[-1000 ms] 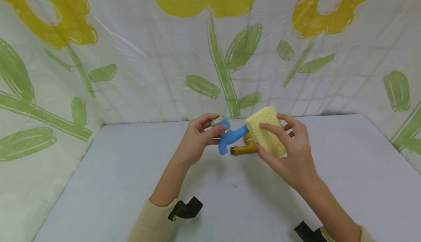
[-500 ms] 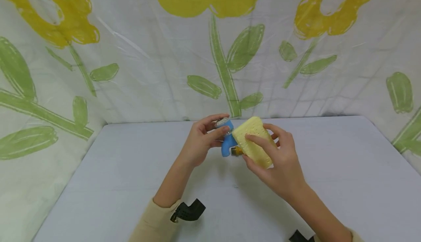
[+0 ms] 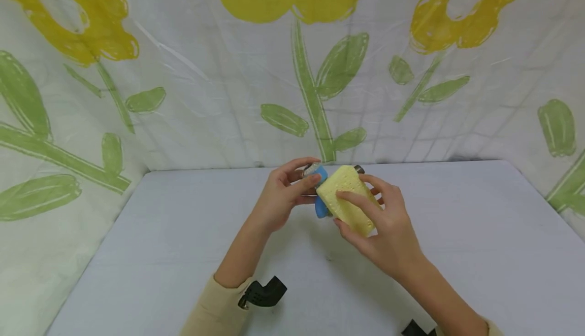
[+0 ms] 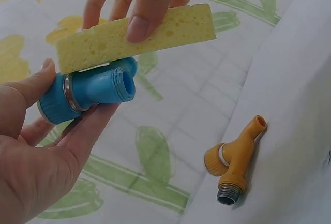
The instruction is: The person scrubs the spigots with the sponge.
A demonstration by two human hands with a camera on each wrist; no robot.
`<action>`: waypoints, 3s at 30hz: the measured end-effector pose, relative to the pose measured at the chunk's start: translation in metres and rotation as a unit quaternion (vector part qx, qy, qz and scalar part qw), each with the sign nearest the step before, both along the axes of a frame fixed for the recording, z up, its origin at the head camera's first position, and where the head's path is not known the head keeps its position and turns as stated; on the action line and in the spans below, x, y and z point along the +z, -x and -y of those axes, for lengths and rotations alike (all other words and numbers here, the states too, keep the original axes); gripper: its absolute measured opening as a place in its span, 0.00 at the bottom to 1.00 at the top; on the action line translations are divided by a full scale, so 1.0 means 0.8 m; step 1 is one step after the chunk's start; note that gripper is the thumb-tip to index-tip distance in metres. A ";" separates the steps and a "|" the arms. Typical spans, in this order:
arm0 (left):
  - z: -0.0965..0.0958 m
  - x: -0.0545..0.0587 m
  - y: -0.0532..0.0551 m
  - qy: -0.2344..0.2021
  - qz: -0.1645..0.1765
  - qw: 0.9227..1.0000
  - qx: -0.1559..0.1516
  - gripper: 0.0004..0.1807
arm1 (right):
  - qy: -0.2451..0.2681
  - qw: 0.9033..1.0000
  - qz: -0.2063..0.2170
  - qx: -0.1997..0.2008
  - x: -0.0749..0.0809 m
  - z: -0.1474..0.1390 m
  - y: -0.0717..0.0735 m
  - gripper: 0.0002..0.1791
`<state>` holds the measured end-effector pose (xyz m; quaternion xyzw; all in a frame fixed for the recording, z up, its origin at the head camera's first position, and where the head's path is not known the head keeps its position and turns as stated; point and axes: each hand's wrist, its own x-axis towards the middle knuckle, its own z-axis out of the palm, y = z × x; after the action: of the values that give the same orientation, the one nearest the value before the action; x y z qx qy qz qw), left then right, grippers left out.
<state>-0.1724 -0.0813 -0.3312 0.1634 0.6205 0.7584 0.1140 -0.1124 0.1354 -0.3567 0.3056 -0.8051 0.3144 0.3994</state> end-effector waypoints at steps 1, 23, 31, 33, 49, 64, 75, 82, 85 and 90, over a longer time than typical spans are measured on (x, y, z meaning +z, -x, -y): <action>-0.001 0.000 0.000 -0.002 0.001 1.000 0.000 0.22 | 0.000 1.000 0.001 0.001 0.000 0.001 -0.001 0.16; 0.002 0.001 -0.002 -0.003 -0.006 1.000 -0.013 0.19 | -0.008 1.000 0.010 0.009 0.000 -0.001 -0.001 0.16; 0.002 0.000 -0.002 0.002 -0.005 1.000 -0.014 0.21 | -0.017 1.000 0.008 0.015 -0.002 0.005 -0.005 0.16; 0.002 0.001 -0.002 0.006 -0.006 1.000 -0.012 0.21 | -0.018 1.000 0.006 0.015 -0.001 0.005 -0.004 0.16; 0.019 0.008 -0.001 -0.005 -0.031 0.996 -0.082 0.24 | -0.008 0.999 0.042 -0.003 0.004 -0.004 -0.006 0.25; 0.017 0.009 -0.001 -0.033 -0.047 0.994 -0.098 0.25 | -0.015 0.997 0.065 -0.026 0.018 -0.016 -0.006 0.29; 0.011 0.005 -0.001 -0.026 -0.044 0.997 -0.056 0.22 | -0.030 0.999 0.039 -0.022 0.017 -0.009 -0.009 0.27; 0.012 0.004 0.000 -0.018 -0.058 0.996 -0.065 0.27 | -0.025 0.998 0.041 -0.035 0.017 -0.014 -0.005 0.29; 0.011 0.003 0.000 -0.012 -0.065 0.996 -0.061 0.26 | -0.028 0.998 0.039 -0.035 0.016 -0.012 -0.006 0.29; 0.009 0.003 -0.001 -0.001 -0.067 0.997 -0.049 0.24 | -0.044 0.998 0.028 -0.027 0.016 -0.008 -0.009 0.28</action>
<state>-0.1717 -0.0884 -0.3286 0.2445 0.6175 0.7396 0.1089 -0.1056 0.1420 -0.3440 0.2919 -0.8371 0.2767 0.3709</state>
